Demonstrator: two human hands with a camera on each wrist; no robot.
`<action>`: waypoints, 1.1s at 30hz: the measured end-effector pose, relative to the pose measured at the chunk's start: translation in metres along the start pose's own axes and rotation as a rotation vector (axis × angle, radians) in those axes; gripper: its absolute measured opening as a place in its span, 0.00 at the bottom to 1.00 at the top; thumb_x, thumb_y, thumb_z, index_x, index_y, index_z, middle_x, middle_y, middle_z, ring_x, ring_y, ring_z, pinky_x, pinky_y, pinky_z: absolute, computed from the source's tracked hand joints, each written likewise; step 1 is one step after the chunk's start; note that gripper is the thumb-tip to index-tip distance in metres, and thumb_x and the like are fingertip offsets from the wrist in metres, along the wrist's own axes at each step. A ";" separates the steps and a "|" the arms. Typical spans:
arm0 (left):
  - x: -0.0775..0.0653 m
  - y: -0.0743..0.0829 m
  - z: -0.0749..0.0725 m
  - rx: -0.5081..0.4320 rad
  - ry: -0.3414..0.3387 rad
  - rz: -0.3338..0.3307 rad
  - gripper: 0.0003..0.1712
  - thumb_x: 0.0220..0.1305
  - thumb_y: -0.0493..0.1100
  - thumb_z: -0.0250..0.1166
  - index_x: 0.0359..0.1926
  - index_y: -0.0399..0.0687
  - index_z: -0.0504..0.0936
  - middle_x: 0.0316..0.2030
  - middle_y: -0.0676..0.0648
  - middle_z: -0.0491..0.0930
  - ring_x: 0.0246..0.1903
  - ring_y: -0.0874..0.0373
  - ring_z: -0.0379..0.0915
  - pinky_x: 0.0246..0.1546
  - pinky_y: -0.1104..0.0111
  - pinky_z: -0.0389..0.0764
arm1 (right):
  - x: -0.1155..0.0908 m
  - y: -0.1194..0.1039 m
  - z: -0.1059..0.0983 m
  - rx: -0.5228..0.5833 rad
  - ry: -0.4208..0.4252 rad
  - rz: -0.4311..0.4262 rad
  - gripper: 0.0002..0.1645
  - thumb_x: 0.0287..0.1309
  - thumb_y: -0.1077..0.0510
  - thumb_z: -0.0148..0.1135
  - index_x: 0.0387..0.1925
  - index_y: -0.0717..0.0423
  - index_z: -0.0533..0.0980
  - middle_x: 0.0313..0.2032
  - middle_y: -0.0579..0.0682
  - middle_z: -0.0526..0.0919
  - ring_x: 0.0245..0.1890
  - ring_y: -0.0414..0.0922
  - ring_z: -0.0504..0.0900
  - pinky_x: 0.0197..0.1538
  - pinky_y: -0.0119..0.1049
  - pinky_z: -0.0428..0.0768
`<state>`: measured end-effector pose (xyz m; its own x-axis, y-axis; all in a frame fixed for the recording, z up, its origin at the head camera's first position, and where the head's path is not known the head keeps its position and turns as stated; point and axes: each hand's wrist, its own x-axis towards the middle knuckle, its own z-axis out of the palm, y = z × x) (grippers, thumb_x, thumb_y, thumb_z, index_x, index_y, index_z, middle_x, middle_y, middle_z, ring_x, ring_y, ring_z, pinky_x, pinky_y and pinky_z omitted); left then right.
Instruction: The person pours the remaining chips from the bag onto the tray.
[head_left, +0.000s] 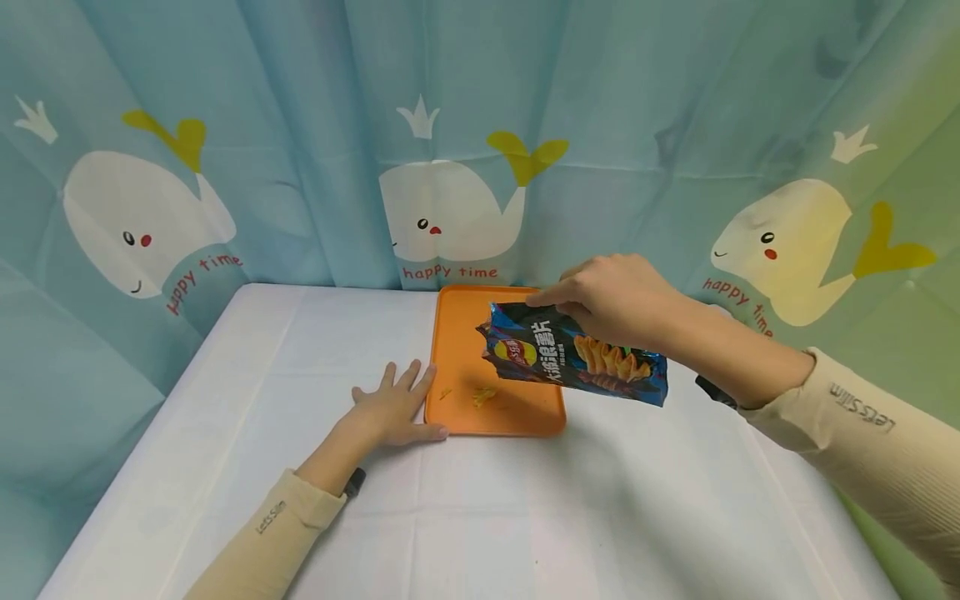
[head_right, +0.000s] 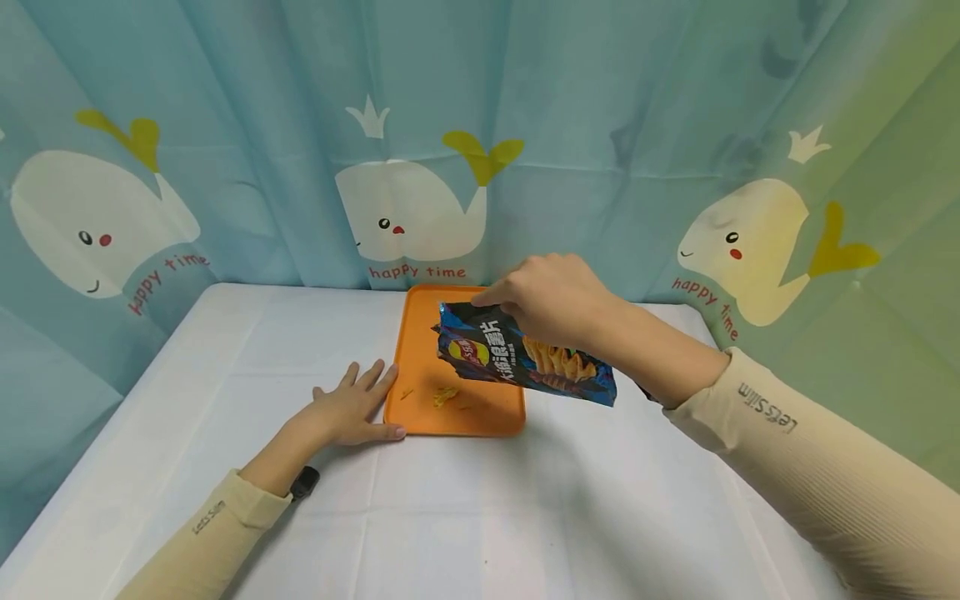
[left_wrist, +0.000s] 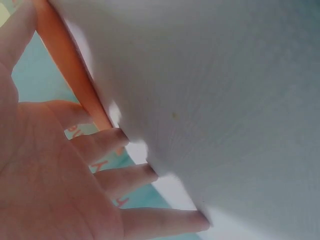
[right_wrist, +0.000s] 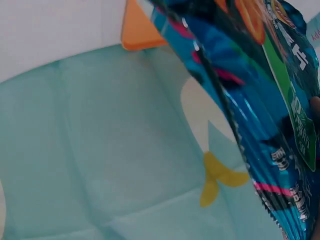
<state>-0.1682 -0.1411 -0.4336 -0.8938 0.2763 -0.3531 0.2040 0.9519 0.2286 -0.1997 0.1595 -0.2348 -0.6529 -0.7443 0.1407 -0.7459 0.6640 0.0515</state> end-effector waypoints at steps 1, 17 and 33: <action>0.000 0.000 0.000 0.001 0.002 0.001 0.64 0.53 0.78 0.61 0.80 0.55 0.47 0.79 0.41 0.44 0.75 0.29 0.36 0.54 0.19 0.50 | 0.000 0.000 -0.001 -0.001 0.000 0.002 0.23 0.64 0.65 0.62 0.53 0.35 0.84 0.22 0.40 0.78 0.14 0.39 0.64 0.17 0.32 0.57; 0.000 0.000 0.000 0.005 0.002 0.005 0.63 0.54 0.78 0.61 0.80 0.54 0.47 0.79 0.41 0.44 0.75 0.29 0.36 0.54 0.19 0.50 | -0.002 0.002 -0.002 -0.010 -0.048 0.032 0.23 0.65 0.63 0.62 0.54 0.34 0.84 0.29 0.42 0.85 0.15 0.39 0.65 0.17 0.32 0.57; 0.001 0.001 -0.001 0.008 -0.004 -0.008 0.64 0.53 0.79 0.61 0.80 0.55 0.46 0.79 0.41 0.43 0.76 0.30 0.35 0.55 0.20 0.49 | -0.004 0.000 -0.002 -0.038 -0.009 0.002 0.22 0.65 0.63 0.62 0.53 0.34 0.84 0.23 0.39 0.80 0.14 0.39 0.64 0.17 0.32 0.57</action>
<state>-0.1694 -0.1405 -0.4329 -0.8939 0.2692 -0.3585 0.2002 0.9552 0.2181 -0.1969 0.1625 -0.2331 -0.6556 -0.7436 0.1316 -0.7393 0.6675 0.0885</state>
